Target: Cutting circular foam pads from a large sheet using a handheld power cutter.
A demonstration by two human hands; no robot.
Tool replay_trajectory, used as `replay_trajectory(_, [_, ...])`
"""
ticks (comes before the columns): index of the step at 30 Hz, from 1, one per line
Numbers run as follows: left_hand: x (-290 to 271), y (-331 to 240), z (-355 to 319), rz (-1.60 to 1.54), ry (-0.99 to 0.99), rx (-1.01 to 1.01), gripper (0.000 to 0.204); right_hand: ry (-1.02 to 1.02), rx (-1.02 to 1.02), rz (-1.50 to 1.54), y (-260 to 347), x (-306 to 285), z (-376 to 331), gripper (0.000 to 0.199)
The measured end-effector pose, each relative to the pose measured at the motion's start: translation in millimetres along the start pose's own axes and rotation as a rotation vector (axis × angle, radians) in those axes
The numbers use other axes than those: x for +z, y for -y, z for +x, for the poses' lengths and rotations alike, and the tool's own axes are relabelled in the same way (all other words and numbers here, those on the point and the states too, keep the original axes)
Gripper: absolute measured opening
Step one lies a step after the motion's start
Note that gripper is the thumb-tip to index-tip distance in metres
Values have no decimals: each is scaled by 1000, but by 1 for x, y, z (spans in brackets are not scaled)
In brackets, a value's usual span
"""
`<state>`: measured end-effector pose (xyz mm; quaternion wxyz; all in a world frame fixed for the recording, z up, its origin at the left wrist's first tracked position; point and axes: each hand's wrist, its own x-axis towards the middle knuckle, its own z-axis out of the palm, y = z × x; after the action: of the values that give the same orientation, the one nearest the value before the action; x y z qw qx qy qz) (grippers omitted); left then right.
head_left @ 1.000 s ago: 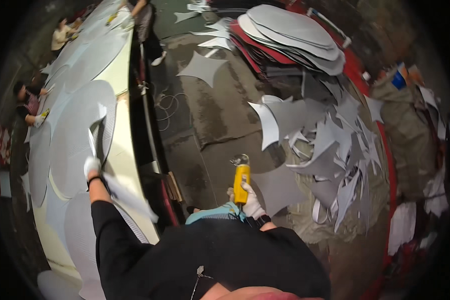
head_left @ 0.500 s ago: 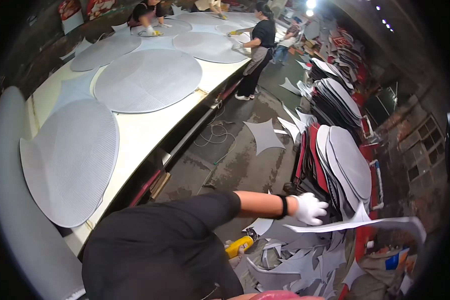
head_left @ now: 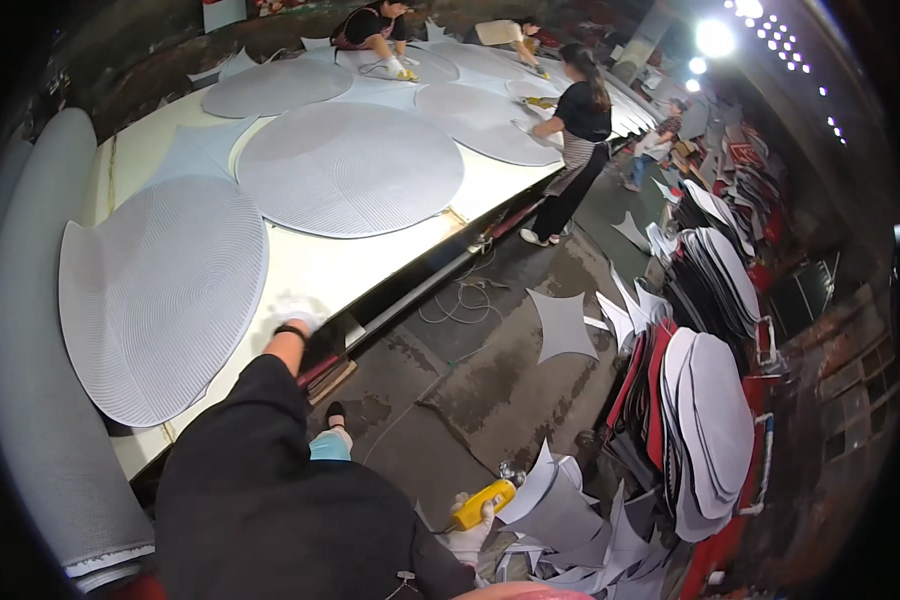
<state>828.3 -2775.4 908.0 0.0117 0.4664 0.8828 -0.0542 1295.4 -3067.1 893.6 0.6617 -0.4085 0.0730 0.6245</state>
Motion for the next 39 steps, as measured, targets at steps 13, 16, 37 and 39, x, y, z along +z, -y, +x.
replay_trajectory(13, [-6,96,84,-199,53,-372,92,210,131,-344,-47,196,57,47])
replay_trajectory(16, [-14,102,119,-311,220,-443,88,231,220,-412,-58,228,62,47])
replay_trajectory(37, [-16,154,188,-618,136,-517,32,268,322,-442,-104,341,106,44])
replay_trajectory(39, [-36,176,190,-615,91,-575,31,312,383,-423,-102,340,120,43])
